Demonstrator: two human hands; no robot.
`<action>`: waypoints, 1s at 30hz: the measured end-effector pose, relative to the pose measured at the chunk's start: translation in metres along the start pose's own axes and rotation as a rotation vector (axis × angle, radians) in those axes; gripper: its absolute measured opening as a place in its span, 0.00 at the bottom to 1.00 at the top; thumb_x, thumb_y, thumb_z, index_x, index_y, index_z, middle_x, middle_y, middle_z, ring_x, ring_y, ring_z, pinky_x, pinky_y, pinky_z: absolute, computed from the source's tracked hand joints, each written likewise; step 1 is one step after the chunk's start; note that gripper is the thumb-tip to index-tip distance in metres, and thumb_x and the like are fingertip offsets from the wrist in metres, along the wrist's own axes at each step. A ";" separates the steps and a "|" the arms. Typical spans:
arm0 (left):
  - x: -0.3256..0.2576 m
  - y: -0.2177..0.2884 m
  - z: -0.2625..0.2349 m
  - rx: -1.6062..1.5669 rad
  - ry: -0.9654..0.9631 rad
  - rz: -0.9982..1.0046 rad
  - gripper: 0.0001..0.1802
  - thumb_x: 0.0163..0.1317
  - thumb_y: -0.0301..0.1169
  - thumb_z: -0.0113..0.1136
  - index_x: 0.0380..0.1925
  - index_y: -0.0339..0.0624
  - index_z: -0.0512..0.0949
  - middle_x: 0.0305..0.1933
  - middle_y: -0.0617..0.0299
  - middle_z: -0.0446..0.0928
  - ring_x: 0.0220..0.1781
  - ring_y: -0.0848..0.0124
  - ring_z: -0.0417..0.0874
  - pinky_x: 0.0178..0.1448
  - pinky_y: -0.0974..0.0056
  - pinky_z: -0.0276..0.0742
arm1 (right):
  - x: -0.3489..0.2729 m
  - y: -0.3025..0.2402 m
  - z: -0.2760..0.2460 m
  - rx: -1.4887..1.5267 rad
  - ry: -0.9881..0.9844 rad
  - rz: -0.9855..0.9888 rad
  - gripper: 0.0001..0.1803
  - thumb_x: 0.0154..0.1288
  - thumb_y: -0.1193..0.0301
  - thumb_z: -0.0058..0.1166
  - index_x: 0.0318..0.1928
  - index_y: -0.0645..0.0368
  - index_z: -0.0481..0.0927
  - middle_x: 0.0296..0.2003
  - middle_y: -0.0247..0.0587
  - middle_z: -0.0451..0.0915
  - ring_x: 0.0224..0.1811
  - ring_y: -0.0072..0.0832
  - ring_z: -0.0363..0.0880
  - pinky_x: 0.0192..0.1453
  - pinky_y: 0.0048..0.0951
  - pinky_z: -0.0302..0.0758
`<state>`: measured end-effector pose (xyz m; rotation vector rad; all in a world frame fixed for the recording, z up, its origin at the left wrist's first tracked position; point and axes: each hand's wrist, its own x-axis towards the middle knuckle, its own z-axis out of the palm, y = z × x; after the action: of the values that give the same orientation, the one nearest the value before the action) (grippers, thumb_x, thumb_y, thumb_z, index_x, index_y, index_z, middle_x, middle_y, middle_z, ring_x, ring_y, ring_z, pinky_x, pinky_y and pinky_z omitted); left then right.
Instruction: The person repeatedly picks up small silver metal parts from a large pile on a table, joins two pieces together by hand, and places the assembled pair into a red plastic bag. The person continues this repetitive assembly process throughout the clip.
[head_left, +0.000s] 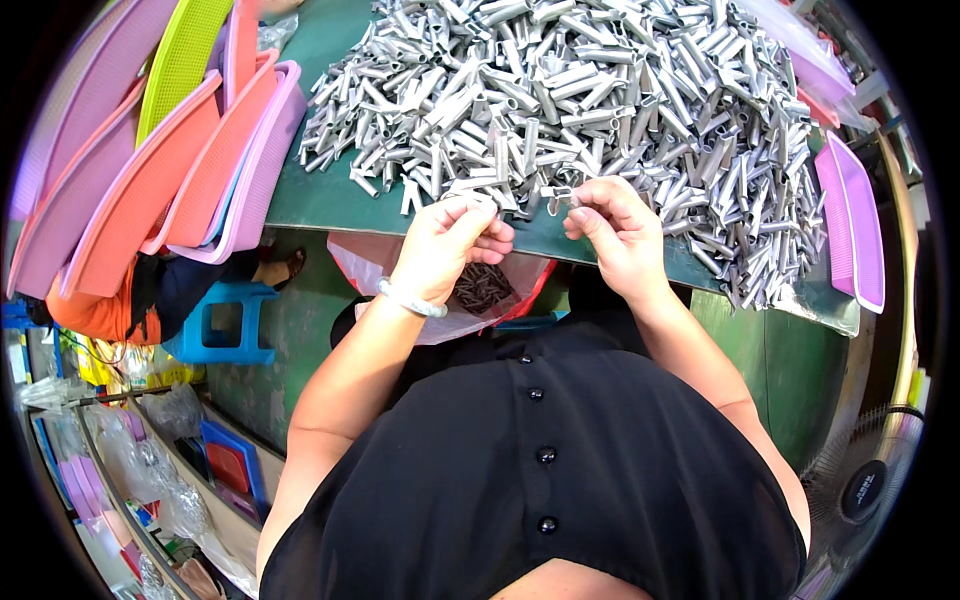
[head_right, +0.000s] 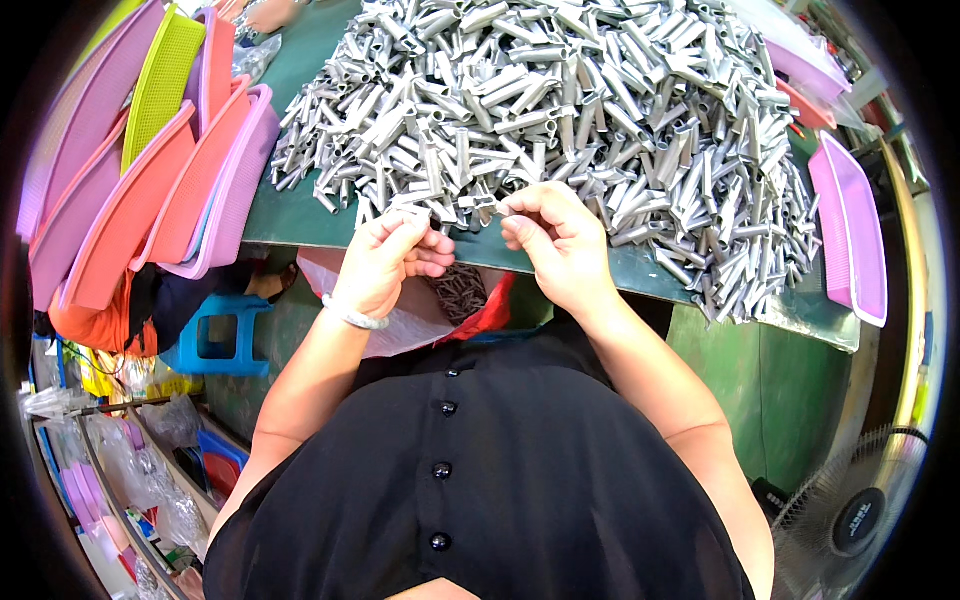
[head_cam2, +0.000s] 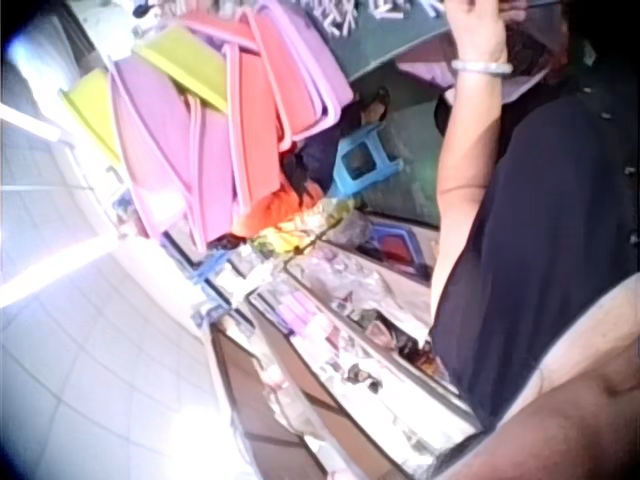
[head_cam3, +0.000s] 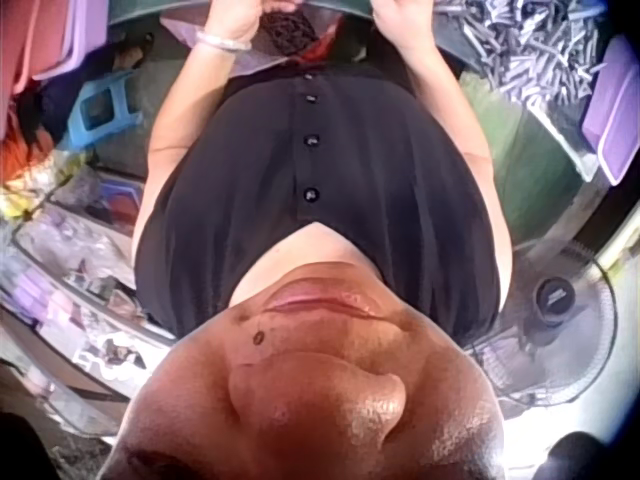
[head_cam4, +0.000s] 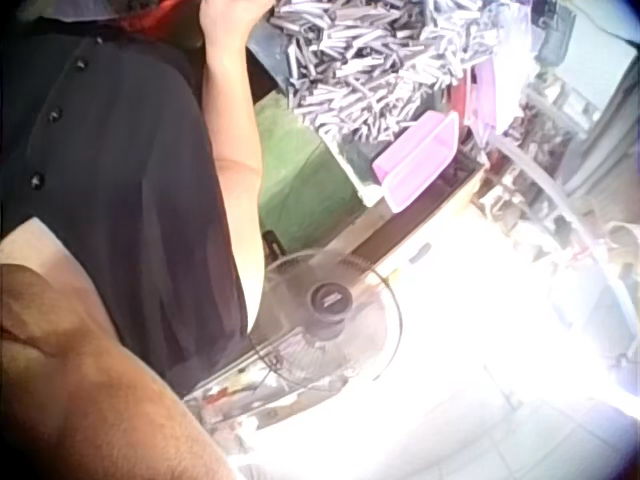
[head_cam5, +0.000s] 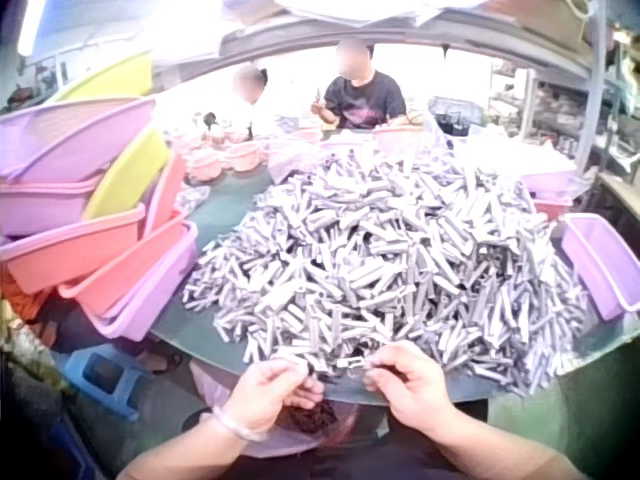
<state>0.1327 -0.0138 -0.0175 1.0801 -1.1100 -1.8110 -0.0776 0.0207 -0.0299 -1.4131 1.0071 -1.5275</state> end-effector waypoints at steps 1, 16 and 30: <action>-0.002 0.001 -0.002 0.010 -0.032 -0.021 0.08 0.65 0.32 0.55 0.33 0.38 0.77 0.34 0.55 0.81 0.34 0.69 0.83 0.39 0.67 0.80 | -0.001 0.002 0.001 0.057 0.005 -0.021 0.05 0.61 0.84 0.52 0.38 0.65 0.78 0.37 0.38 0.73 0.31 0.20 0.77 0.35 0.20 0.76; -0.008 0.005 0.028 0.707 -0.061 0.851 0.12 0.50 0.19 0.66 0.37 0.36 0.80 0.37 0.58 0.79 0.37 0.69 0.80 0.41 0.68 0.75 | 0.000 -0.003 0.009 -0.243 -0.126 -0.282 0.12 0.53 0.84 0.58 0.39 0.63 0.79 0.37 0.42 0.78 0.38 0.31 0.79 0.44 0.26 0.75; -0.005 -0.023 0.010 0.069 -0.041 0.541 0.10 0.60 0.20 0.60 0.42 0.36 0.74 0.37 0.65 0.76 0.38 0.79 0.77 0.43 0.73 0.73 | 0.049 -0.026 0.043 -0.858 0.038 -0.436 0.14 0.52 0.65 0.64 0.35 0.59 0.78 0.29 0.39 0.77 0.26 0.36 0.78 0.27 0.31 0.74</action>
<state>0.1217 0.0014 -0.0349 0.6905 -1.3426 -1.3762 -0.0378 -0.0173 0.0139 -2.3192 1.5558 -1.4720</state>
